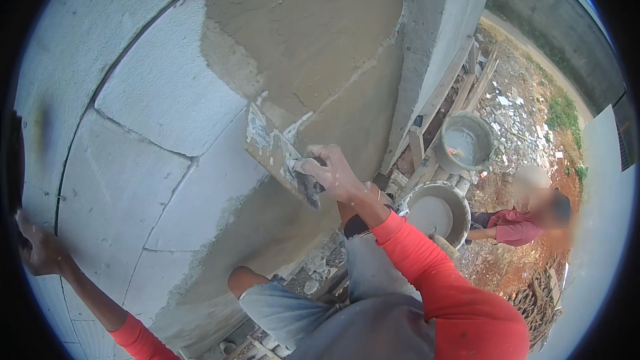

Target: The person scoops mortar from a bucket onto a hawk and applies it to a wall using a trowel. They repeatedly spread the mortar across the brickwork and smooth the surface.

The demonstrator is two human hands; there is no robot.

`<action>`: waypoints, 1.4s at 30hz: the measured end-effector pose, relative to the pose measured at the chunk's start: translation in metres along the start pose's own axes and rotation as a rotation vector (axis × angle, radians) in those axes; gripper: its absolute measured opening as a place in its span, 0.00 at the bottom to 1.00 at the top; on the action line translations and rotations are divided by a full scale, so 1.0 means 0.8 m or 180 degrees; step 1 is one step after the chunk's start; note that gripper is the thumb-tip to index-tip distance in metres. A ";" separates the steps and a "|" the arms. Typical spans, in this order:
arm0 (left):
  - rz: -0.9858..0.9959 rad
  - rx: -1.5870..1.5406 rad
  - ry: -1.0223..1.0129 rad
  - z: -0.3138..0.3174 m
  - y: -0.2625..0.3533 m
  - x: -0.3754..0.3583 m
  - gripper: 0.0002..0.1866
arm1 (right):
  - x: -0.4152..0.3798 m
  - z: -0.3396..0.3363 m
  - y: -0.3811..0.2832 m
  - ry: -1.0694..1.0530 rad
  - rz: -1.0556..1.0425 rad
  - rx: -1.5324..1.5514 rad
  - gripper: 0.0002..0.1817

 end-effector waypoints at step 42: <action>-0.0144 -0.0231 -0.0052 0.004 0.067 -0.010 0.06 | 0.183 -0.141 -0.206 0.2472 -0.1916 -0.2706 0.21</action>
Point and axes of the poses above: each hand's wrist, its own x-axis towards the middle knuckle, its own z-axis out of the palm, y = z × x, the point moved 6 cm from there along x, towards the middle knuckle, and after that the axes turned 12 degrees about -z, right-handed, at the moved point
